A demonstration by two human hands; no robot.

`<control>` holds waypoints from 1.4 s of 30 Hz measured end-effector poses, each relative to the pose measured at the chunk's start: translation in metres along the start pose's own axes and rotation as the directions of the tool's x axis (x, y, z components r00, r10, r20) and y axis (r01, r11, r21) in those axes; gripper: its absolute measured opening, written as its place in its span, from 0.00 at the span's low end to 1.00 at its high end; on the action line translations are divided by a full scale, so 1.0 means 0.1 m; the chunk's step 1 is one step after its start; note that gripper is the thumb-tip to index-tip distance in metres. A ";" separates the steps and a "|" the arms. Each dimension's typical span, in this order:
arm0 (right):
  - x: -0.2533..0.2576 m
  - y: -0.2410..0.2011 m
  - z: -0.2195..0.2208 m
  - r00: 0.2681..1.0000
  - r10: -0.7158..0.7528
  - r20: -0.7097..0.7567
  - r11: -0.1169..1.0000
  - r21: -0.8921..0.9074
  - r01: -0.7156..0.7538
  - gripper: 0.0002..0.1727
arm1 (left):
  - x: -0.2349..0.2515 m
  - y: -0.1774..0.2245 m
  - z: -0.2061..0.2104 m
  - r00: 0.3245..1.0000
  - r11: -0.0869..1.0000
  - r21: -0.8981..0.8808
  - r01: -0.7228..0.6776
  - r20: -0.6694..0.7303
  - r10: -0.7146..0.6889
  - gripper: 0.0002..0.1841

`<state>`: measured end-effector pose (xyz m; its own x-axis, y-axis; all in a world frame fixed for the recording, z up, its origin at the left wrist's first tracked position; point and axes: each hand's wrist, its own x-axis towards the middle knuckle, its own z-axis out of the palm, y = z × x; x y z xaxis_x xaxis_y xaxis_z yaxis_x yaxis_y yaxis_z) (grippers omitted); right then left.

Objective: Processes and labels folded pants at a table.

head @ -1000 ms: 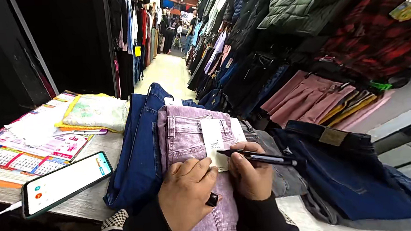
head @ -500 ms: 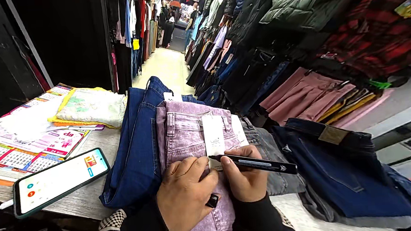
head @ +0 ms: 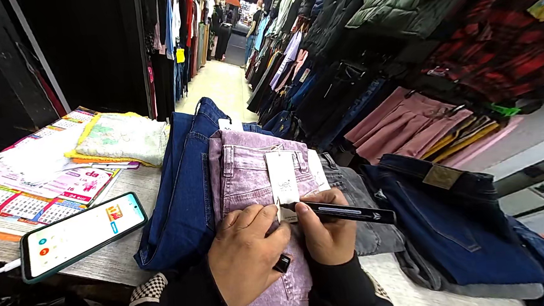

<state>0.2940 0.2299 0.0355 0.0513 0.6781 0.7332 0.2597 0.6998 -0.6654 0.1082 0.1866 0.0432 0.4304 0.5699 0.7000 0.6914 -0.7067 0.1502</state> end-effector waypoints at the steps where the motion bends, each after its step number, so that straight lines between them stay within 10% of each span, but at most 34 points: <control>1: -0.01 0.00 -0.01 1.000 -0.003 -0.001 1.000 0.004 0.003 0.09 | 0.00 0.00 0.00 1.000 1.000 -0.004 0.001 0.004 -0.001 0.20; 42: -0.01 0.01 -0.01 0.987 0.034 -0.158 0.999 0.038 -0.028 0.06 | 0.00 0.00 -0.01 1.000 0.999 0.050 -0.002 -0.023 0.003 0.21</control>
<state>0.2951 0.2295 0.0340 0.2113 0.6576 0.7232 0.2210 0.6886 -0.6907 0.1076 0.1860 0.0435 0.4191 0.5579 0.7163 0.7184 -0.6862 0.1141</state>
